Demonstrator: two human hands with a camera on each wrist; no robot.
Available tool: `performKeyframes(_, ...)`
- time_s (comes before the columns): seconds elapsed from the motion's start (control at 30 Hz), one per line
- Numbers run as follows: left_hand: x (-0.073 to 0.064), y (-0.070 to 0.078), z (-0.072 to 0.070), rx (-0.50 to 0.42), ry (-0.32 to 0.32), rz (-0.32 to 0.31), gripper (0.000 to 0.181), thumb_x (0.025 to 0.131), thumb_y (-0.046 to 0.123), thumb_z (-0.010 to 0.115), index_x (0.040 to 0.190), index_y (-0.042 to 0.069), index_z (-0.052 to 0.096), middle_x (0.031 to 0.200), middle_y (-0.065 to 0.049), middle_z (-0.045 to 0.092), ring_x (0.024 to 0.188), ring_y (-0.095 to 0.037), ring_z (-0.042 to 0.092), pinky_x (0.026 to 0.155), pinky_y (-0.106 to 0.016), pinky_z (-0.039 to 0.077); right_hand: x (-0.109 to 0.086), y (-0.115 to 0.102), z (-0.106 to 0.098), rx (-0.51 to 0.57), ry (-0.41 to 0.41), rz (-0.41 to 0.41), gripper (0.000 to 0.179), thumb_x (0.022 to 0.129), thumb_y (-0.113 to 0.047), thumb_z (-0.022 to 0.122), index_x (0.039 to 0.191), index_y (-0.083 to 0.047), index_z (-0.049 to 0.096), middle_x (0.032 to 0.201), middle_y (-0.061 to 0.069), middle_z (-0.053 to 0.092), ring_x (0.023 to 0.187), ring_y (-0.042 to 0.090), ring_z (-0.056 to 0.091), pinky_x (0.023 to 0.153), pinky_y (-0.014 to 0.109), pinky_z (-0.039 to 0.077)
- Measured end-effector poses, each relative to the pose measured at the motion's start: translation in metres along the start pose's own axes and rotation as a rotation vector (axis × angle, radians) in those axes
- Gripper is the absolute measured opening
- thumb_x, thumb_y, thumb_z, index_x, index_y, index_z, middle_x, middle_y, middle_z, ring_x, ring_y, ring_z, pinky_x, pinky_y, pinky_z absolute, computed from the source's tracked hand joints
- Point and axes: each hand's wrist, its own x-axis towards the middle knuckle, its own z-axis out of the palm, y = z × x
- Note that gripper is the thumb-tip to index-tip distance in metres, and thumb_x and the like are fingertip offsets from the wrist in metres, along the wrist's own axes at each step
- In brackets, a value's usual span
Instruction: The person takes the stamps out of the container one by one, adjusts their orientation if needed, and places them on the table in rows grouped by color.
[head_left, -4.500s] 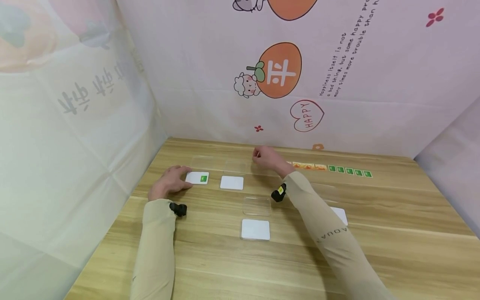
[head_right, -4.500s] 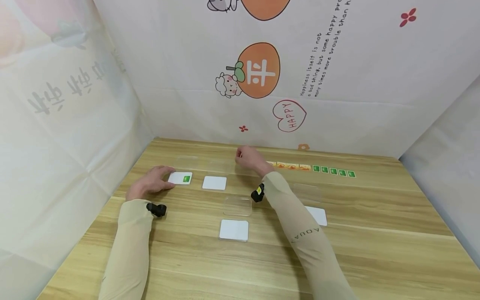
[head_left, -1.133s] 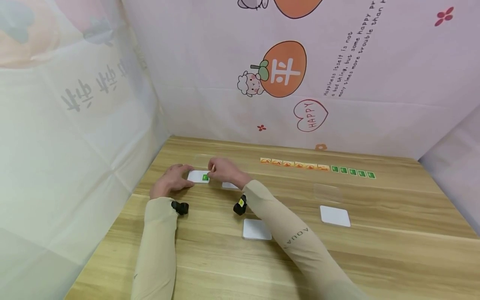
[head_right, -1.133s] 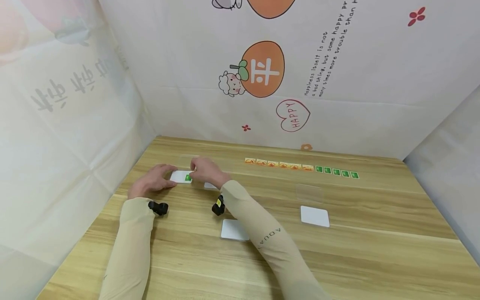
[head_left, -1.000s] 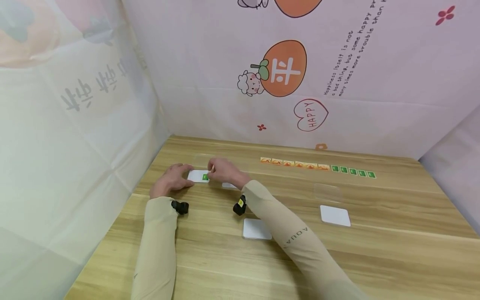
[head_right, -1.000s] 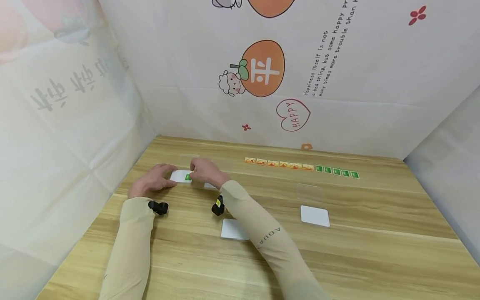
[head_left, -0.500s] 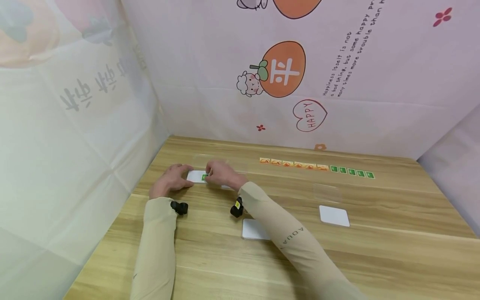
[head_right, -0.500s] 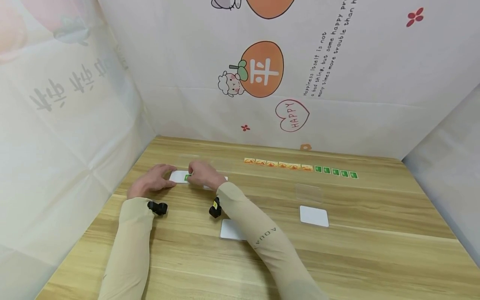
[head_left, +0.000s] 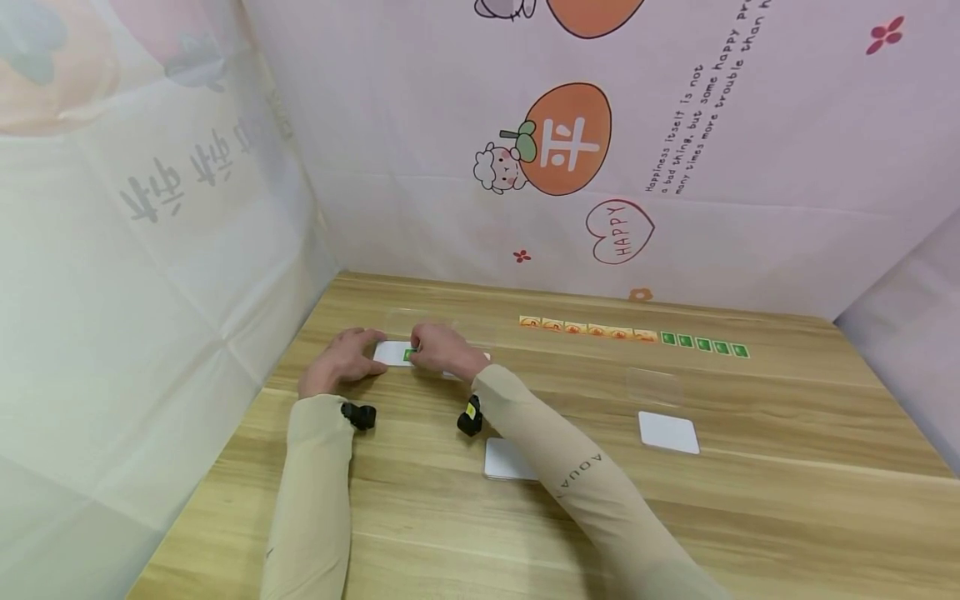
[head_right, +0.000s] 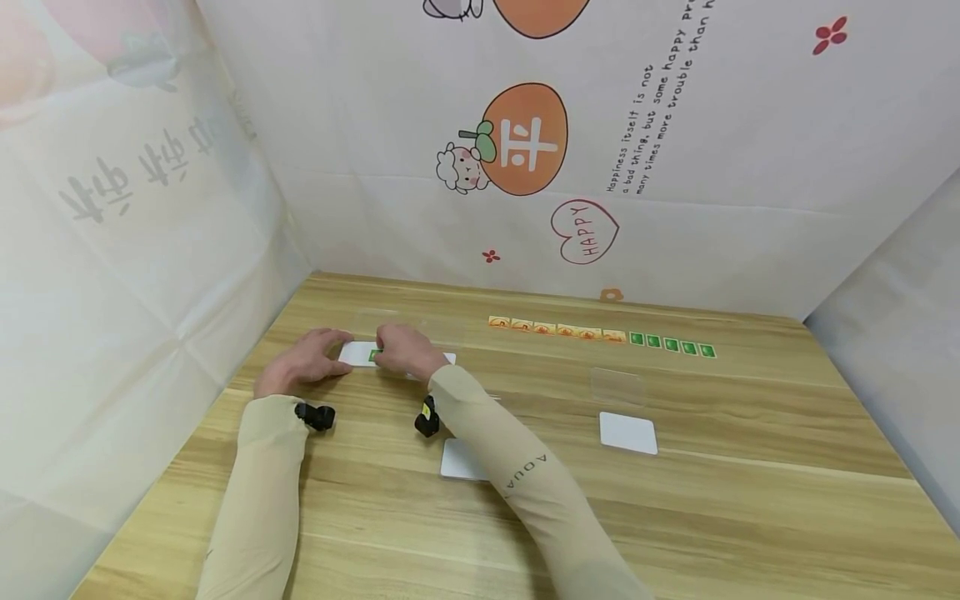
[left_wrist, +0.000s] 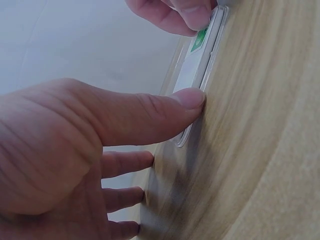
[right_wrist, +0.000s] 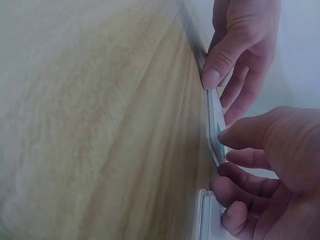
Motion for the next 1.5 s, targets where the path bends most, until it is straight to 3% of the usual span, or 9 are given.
performKeyframes(0.4,-0.0004,-0.0013,0.0003,0.001,-0.002,-0.009,0.058,0.093,0.030,0.066,0.146,0.014,0.045,0.156,-0.026,0.026,0.141,-0.049,0.025,0.109,-0.067,0.027,0.0024,-0.0037,0.0003,-0.010,-0.010,0.006,0.014,0.093,-0.022,0.064,0.100,-0.009,0.066,0.096,0.001,0.068,0.074,0.013,0.056,0.063,0.023,0.045)
performKeyframes(0.63,-0.0006,0.0005,-0.0001,0.001,-0.002,-0.013,0.059,0.094,0.030,0.066,0.146,0.015,0.045,0.156,-0.026,0.026,0.142,-0.048,0.025,0.109,-0.066,0.026,0.0013,-0.0057,-0.0002,0.015,-0.006,0.049,0.019,0.093,-0.023,0.064,0.106,-0.009,0.064,0.100,0.003,0.067,0.076,0.014,0.057,0.063,0.023,0.045)
performKeyframes(1.5,-0.0011,0.0013,-0.0001,0.011,0.004,-0.008,0.059,0.093,0.030,0.066,0.146,0.014,0.045,0.155,-0.025,0.029,0.140,-0.048,0.028,0.109,-0.066,0.027,0.0010,-0.0077,0.0002,0.120,0.018,0.044,0.004,0.093,-0.012,0.061,0.095,-0.009,0.063,0.088,0.001,0.064,0.070,0.013,0.054,0.059,0.022,0.043)
